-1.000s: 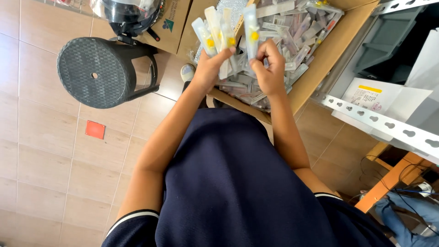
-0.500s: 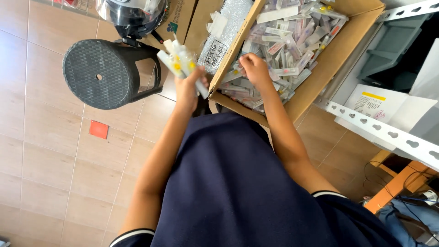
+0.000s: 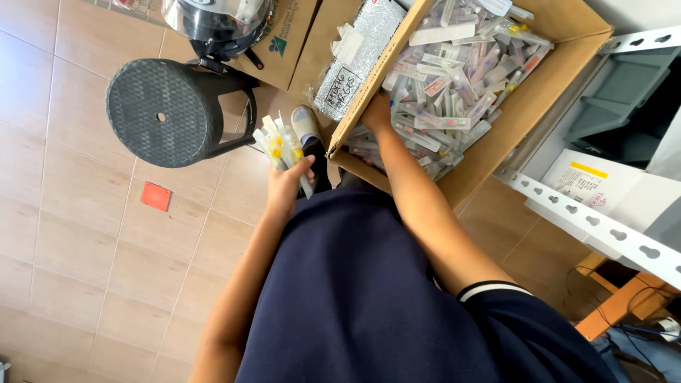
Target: Picking individual medical catheters from a large bulk box and organizing them into smaller white boxes on a storage shelf.
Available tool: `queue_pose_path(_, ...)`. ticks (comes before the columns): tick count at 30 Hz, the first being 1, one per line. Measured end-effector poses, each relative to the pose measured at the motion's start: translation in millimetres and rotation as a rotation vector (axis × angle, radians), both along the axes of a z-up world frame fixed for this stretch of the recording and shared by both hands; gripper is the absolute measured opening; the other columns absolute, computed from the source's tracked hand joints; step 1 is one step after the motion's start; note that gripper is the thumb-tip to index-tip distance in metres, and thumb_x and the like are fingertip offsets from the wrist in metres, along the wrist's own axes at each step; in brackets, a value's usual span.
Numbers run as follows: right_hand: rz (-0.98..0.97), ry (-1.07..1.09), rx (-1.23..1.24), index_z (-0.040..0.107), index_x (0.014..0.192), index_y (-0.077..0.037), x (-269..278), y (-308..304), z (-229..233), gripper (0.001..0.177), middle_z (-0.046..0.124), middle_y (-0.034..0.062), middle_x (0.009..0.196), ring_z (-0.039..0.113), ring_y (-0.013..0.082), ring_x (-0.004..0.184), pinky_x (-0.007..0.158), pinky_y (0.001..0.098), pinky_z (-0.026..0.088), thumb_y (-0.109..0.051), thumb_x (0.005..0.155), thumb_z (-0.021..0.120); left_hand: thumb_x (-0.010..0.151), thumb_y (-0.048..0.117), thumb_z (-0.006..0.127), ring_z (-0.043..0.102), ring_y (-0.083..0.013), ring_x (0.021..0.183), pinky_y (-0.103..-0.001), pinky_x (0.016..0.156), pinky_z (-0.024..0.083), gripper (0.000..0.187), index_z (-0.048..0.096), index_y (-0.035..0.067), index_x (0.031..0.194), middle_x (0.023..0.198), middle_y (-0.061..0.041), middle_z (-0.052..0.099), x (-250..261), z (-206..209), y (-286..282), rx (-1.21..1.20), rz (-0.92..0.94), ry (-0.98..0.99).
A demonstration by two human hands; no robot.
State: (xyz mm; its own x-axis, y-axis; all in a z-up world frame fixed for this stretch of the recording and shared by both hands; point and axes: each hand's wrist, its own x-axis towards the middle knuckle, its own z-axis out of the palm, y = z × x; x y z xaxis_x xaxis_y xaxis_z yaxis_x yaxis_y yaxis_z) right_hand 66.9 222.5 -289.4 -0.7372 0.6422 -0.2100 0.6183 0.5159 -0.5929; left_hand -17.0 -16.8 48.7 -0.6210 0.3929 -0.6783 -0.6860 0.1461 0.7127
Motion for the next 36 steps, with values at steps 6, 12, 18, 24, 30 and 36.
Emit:
queue_pose_path(6, -0.130, 0.164, -0.136, 0.074, 0.106, 0.000, 13, -4, 67, 0.030, 0.074, 0.0238, 0.092, 0.071, 0.0421, 0.082, 0.074, 0.0459, 0.057, -0.012, 0.079, 0.071, 0.085, 0.004, 0.078, 0.062, -0.0137, 0.060, -0.029, 0.056, 0.052, 0.018, 0.064, 0.001, 0.095, 0.075, -0.005, 0.065, -1, -15, 1, -0.024, -0.056, -0.002)
queue_pose_path(12, -0.540, 0.110, -0.597, 0.078, 0.086, 0.003, 17, 0, 64, 0.015, 0.076, 0.0149, 0.072, 0.075, 0.0225, 0.055, 0.048, 0.0349, 0.061, -0.001, 0.083, 0.064, 0.084, 0.004, 0.078, 0.062, -0.0122, 0.061, -0.028, 0.056, 0.052, 0.020, 0.063, 0.002, 0.096, 0.075, -0.003, 0.066, -5, -3, 9, 0.000, -0.143, 0.050)
queue_pose_path(18, -0.771, -0.056, -0.551, 0.077, 0.081, 0.003, -4, 6, 70, 0.018, 0.075, 0.0162, 0.069, 0.073, 0.0239, 0.051, 0.048, 0.0361, 0.061, -0.011, 0.085, 0.068, 0.084, 0.004, 0.079, 0.062, -0.0114, 0.060, -0.027, 0.055, 0.051, 0.020, 0.064, 0.002, 0.097, 0.076, -0.003, 0.066, -5, -7, 2, -0.002, -0.188, 0.104)
queue_pose_path(24, -0.917, 0.010, -0.286, 0.075, 0.070, 0.002, -3, 26, 29, 0.026, 0.072, 0.0190, 0.065, 0.070, 0.0285, 0.055, 0.051, 0.0376, 0.055, -0.022, 0.079, 0.078, 0.084, 0.003, 0.079, 0.062, -0.0118, 0.060, -0.027, 0.055, 0.051, 0.019, 0.064, 0.002, 0.096, 0.075, -0.003, 0.067, -9, -8, -14, -0.042, -0.148, 0.135)
queue_pose_path(30, -0.982, 0.373, -0.500, 0.065, 0.088, -0.005, 48, 28, 57, 0.019, 0.072, 0.0100, 0.073, 0.065, 0.0169, 0.052, 0.048, 0.0319, 0.052, -0.023, 0.092, 0.065, 0.085, 0.005, 0.078, 0.063, -0.0126, 0.061, -0.027, 0.057, 0.051, 0.017, 0.064, 0.003, 0.094, 0.073, -0.003, 0.066, -7, -15, -14, -0.018, -0.104, 0.094)
queue_pose_path(36, -0.733, 0.681, -0.539, 0.054, 0.110, -0.008, 115, 14, 210, 0.010, 0.073, 0.0079, 0.098, 0.063, 0.0141, 0.078, 0.067, 0.0265, 0.053, -0.015, 0.107, 0.048, 0.087, 0.012, 0.079, 0.063, -0.0140, 0.061, -0.028, 0.057, 0.052, 0.023, 0.065, 0.001, 0.101, 0.076, -0.006, 0.067, -7, -23, 10, -0.017, -0.267, -0.067)
